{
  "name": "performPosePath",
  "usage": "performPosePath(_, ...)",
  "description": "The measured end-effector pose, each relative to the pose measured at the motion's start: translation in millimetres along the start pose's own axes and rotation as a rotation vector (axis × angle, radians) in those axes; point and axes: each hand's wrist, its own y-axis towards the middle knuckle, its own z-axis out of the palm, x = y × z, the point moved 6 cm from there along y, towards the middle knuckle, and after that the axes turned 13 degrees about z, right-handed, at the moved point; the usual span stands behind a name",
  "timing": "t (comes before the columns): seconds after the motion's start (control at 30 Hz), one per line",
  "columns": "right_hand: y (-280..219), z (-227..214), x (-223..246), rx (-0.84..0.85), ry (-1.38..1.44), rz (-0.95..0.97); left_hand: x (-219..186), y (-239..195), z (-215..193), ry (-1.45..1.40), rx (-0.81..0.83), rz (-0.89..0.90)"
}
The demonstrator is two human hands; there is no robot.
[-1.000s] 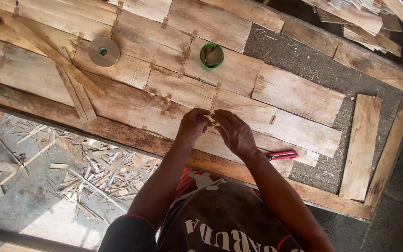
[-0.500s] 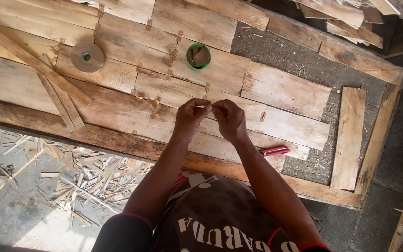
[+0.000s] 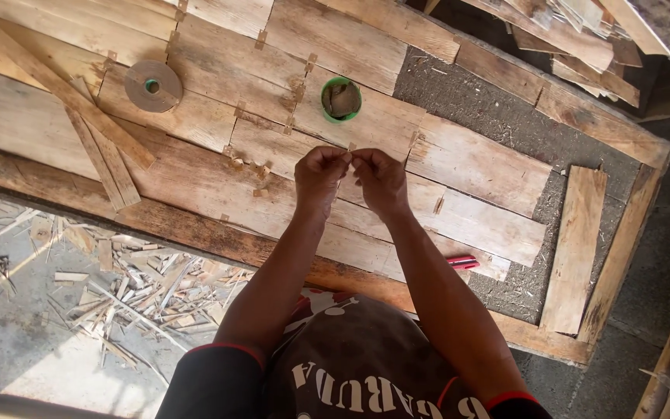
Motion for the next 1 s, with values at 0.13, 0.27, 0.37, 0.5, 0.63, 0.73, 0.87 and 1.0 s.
performPosePath(0.13,15,2,16,-0.052,-0.066,0.011,-36,14,17,0.321,0.004,0.193)
performPosePath(0.27,37,1,23,-0.102,-0.102,-0.034,-57,24,28,0.528,-0.051,0.39)
performPosePath(0.37,54,3,30,-0.129,-0.148,-0.111,-66,37,36,0.582,-0.076,0.491)
performPosePath(0.5,76,3,32,-0.168,-0.208,-0.213,-65,54,42,0.667,-0.138,0.484)
performPosePath(0.63,85,6,52,-0.174,-0.227,-0.154,-50,69,40,0.716,-0.156,0.499)
performPosePath(0.73,98,5,46,-0.199,-0.24,-0.064,-47,76,42,0.717,-0.164,0.474)
performPosePath(0.87,112,4,41,-0.229,-0.279,-0.072,-50,82,42,0.823,-0.158,0.57)
performPosePath(1.0,118,6,33,-0.253,-0.273,-0.09,-39,79,32,0.938,-0.249,0.654)
